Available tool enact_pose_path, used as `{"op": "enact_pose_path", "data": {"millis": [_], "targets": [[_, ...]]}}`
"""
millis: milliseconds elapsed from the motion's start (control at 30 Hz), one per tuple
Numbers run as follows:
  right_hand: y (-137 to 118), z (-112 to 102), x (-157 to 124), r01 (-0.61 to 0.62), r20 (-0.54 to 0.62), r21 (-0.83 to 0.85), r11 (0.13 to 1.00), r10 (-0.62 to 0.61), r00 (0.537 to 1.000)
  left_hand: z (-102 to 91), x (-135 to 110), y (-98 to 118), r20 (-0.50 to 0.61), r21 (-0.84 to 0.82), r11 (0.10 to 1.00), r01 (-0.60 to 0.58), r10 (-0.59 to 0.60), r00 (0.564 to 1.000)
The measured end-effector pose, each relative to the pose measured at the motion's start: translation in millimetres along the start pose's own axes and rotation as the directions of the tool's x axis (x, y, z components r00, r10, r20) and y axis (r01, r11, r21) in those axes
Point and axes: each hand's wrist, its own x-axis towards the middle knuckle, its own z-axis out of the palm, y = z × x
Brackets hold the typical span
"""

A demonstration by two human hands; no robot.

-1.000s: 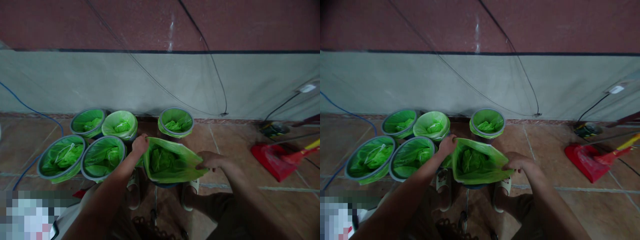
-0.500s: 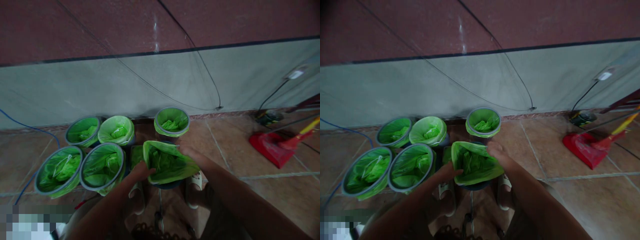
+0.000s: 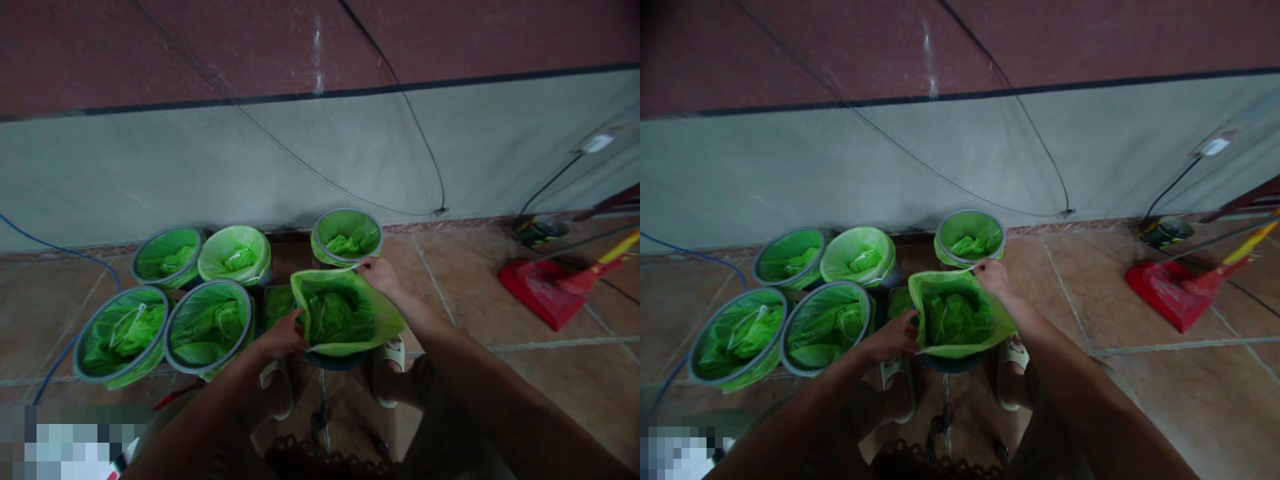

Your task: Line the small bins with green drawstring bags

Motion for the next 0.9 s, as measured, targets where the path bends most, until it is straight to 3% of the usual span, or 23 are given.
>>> {"op": "enact_pose_path", "data": {"millis": [100,167,267,333,400,500,567,633,733,833,900], "targets": [[3,4,2,0.022,-0.041,0.191,0.981,-0.014,0.999,-7.1,-1,15,0.007,-0.071,0.995,0.07,-0.07,0.998],[2,8,3,0.051,-0.077,0.297,0.954,-0.029,0.997,-11.2,-1,23,-0.011,-0.078,0.995,0.056,-0.057,0.998],[-4,8,1,0.087,-0.123,0.441,0.893,-0.036,0.992,-19.3,-1,35,-0.059,-0.148,0.988,-0.047,0.038,0.998],[-12,0,-4,0.113,-0.148,0.544,0.831,-0.037,0.988,-26.2,-3,46,-0.127,-0.232,0.952,-0.201,0.176,0.976],[-24,-14,-13,0.186,-0.203,0.659,0.728,-0.066,0.977,-32.8,-7,59,-0.211,-0.333,0.853,-0.401,0.347,0.914],[-43,-37,-33,0.352,-0.302,0.776,0.524,-0.182,0.936,-38.5,-10,79,-0.313,-0.432,0.649,-0.627,0.544,0.779],[-53,-47,-44,0.337,-0.251,0.842,0.421,-0.246,0.936,-38.7,-8,90,-0.349,-0.435,0.578,-0.69,0.599,0.721],[-60,-50,-52,0.218,-0.135,0.896,0.386,-0.231,0.964,-36.7,-2,98,-0.387,-0.401,0.561,-0.724,0.613,0.689],[-67,-44,-59,0.13,-0.035,0.909,0.395,-0.237,0.971,-32.2,7,108,-0.44,-0.341,0.556,-0.758,0.618,0.651],[-72,-33,-65,0.123,0.022,0.907,0.403,-0.336,0.942,-27.2,14,115,-0.456,-0.329,0.541,-0.774,0.626,0.632],[-74,-23,-68,0.062,0.13,0.891,0.449,-0.385,0.914,-23.5,19,119,-0.477,-0.325,0.536,-0.779,0.619,0.624]]}}
